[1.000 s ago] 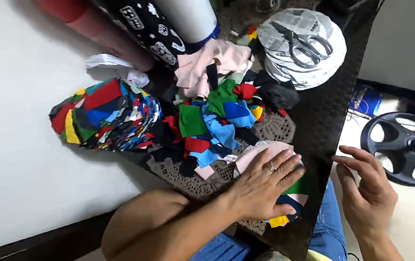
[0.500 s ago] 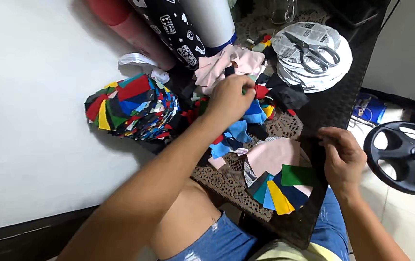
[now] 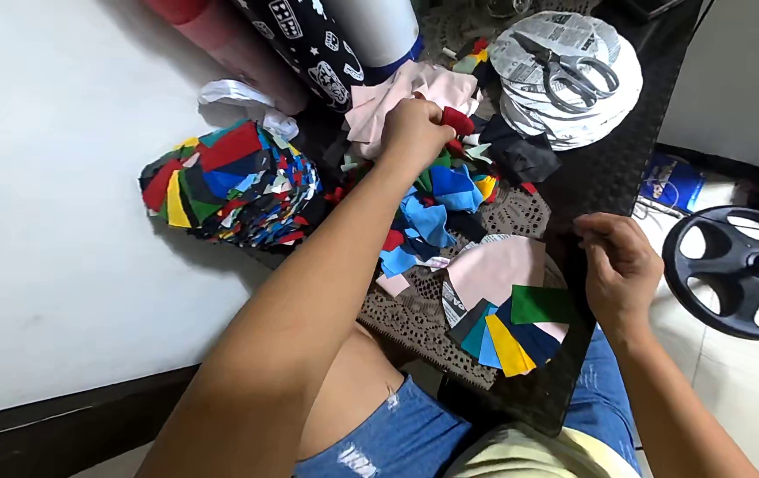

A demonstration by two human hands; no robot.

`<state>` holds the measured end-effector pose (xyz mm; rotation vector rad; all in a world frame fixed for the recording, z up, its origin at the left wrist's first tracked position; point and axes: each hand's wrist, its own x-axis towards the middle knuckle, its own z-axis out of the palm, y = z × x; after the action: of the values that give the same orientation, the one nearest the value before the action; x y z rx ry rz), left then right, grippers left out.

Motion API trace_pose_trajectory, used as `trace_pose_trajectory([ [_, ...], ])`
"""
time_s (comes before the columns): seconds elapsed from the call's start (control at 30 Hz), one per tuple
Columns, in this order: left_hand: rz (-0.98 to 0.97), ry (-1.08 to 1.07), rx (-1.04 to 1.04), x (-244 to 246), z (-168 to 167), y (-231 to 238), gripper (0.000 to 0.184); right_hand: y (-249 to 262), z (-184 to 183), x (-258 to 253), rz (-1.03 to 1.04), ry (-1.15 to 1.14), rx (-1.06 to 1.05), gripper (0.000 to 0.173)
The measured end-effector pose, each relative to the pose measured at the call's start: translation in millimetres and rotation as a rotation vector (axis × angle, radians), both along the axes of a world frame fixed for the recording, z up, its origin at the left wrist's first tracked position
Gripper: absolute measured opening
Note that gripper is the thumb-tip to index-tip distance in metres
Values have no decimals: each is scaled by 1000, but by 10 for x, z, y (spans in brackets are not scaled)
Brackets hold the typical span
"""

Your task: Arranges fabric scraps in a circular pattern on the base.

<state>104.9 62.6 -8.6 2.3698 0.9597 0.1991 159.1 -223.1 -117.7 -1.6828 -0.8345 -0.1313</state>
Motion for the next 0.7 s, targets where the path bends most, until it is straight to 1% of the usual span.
trace_pose_trajectory([
  [0.1, 89, -203, -264, -187, 157, -58, 21, 21, 28, 10, 0, 10, -84, 22],
  [0.2, 131, -273, -467, -392, 287, -173, 15, 149, 175, 7, 58, 61, -127, 23],
  [0.33, 112, -321, -627, -568, 281, -342, 14, 513, 488, -96, 197, 112, -114, 25],
  [0.43, 98, -349, -683, -613, 197, -469, 16, 821, 678, -193, 322, 299, -110, 28],
  [0.47, 84, -350, -690, -623, 161, -499, 16, 909, 696, -204, 350, 391, -91, 26],
  [0.53, 64, -365, -645, -595, 79, -510, 15, 1038, 690, -186, 362, 563, -31, 11],
  [0.57, 60, -378, -579, -573, 30, -510, 14, 1074, 687, -159, 357, 634, -16, 5],
  [0.6, 57, -390, -494, -555, -19, -511, 14, 1088, 684, -126, 351, 687, -19, 5],
  [0.63, 52, -403, -420, -538, -53, -507, 13, 1089, 677, -87, 336, 704, -43, 6],
  [0.67, 46, -416, -359, -514, -77, -502, 13, 1084, 665, -49, 304, 668, -87, 7],
  [0.7, 37, -423, -318, -489, -94, -499, 12, 1074, 648, -21, 249, 573, -154, 6],
])
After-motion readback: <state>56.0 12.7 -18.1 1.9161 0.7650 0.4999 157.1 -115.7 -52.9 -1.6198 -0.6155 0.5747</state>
